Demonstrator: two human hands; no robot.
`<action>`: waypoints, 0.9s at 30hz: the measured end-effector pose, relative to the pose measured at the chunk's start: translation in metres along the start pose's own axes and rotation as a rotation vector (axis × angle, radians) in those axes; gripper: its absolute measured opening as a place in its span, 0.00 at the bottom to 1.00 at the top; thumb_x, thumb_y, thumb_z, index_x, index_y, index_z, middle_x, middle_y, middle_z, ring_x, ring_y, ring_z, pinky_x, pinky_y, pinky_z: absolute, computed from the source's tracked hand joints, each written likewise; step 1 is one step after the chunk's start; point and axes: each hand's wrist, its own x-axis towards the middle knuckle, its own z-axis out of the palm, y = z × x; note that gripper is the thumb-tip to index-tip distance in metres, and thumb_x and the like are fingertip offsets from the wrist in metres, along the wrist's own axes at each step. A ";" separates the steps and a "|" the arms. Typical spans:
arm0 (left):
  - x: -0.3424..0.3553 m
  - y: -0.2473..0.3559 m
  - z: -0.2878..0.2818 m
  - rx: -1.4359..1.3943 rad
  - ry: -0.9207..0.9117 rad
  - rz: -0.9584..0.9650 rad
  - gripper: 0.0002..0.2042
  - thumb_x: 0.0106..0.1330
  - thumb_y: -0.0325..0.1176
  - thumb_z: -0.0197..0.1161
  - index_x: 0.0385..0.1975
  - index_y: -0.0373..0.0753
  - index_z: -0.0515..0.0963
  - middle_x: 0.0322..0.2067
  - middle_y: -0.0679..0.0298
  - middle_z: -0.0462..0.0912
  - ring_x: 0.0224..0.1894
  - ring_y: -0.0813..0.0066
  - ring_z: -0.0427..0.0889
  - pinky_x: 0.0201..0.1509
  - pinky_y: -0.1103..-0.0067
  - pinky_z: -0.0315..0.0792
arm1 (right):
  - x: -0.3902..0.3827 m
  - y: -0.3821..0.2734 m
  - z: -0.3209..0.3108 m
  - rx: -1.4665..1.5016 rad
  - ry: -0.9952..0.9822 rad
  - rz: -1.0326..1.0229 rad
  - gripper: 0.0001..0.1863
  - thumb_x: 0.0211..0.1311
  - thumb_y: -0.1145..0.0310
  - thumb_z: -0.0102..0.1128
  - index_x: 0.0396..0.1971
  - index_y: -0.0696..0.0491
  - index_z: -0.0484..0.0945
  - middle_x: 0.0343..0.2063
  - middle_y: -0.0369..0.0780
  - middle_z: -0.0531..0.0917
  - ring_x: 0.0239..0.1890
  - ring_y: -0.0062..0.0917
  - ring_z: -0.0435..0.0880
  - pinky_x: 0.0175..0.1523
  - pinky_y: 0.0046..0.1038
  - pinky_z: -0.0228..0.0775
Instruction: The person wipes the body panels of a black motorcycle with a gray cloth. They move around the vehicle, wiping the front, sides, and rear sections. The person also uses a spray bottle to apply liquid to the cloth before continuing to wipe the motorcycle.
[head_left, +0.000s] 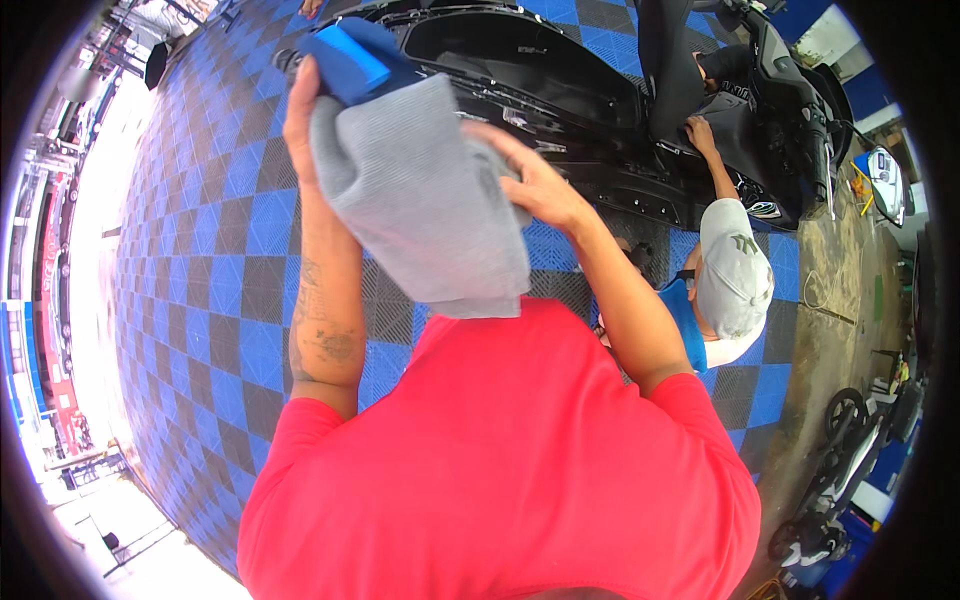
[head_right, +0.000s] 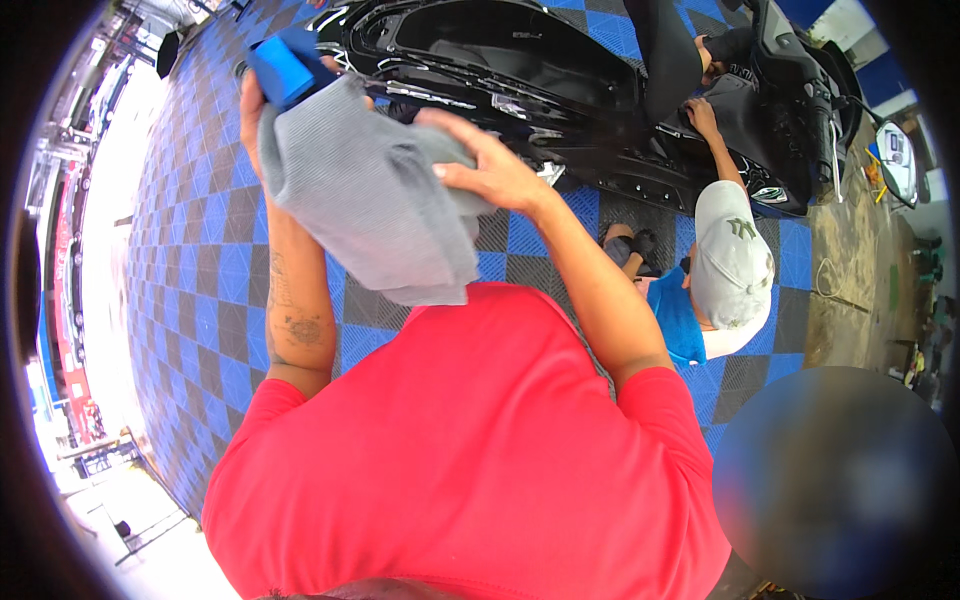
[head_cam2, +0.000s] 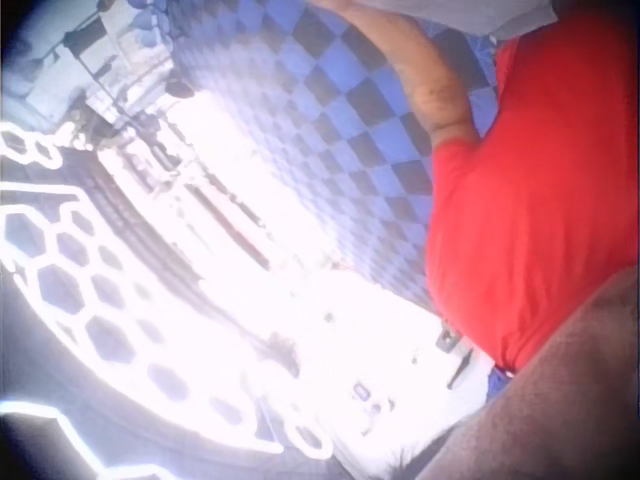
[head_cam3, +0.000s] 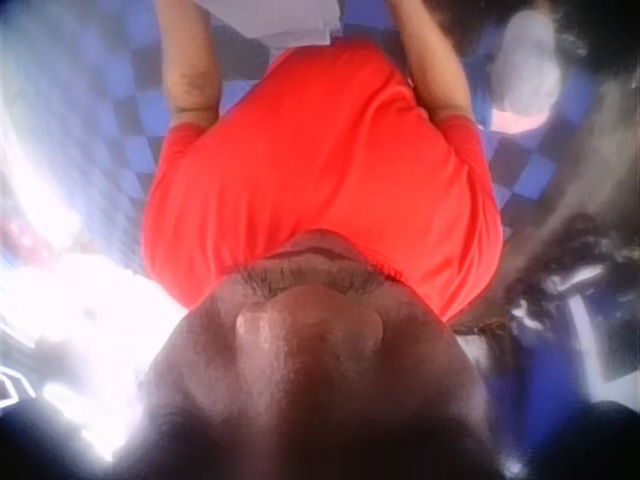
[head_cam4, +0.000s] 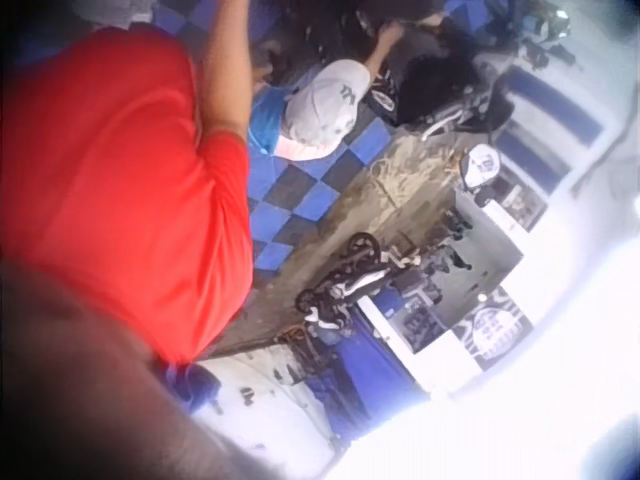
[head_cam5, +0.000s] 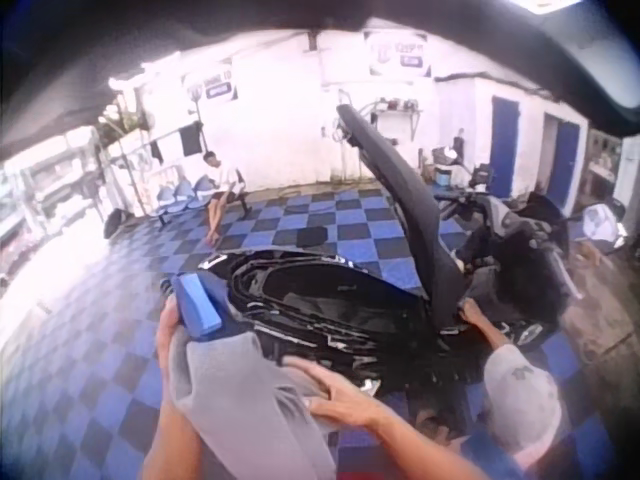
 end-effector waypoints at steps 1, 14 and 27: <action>0.004 0.008 -0.010 0.071 0.013 0.073 0.18 0.69 0.45 0.59 0.47 0.36 0.77 0.40 0.58 0.85 0.39 0.67 0.85 0.46 0.72 0.81 | 0.005 -0.010 0.007 0.133 -0.115 0.064 0.32 0.66 0.59 0.62 0.65 0.60 0.67 0.60 0.44 0.75 0.62 0.28 0.73 0.69 0.29 0.60; -0.006 0.120 -0.140 0.146 0.094 0.164 0.29 0.66 0.59 0.52 0.50 0.36 0.75 0.42 0.52 0.83 0.43 0.56 0.83 0.50 0.60 0.79 | 0.030 -0.023 0.011 0.914 0.760 0.074 0.29 0.71 0.49 0.51 0.59 0.58 0.71 0.52 0.46 0.81 0.52 0.37 0.82 0.60 0.42 0.74; 0.006 0.093 -0.170 0.651 -0.146 0.049 0.33 0.56 0.45 0.68 0.56 0.27 0.70 0.47 0.47 0.81 0.48 0.57 0.84 0.54 0.64 0.79 | -0.061 0.050 0.066 0.836 0.835 0.105 0.36 0.63 0.46 0.59 0.61 0.59 0.68 0.59 0.51 0.75 0.55 0.40 0.79 0.56 0.39 0.76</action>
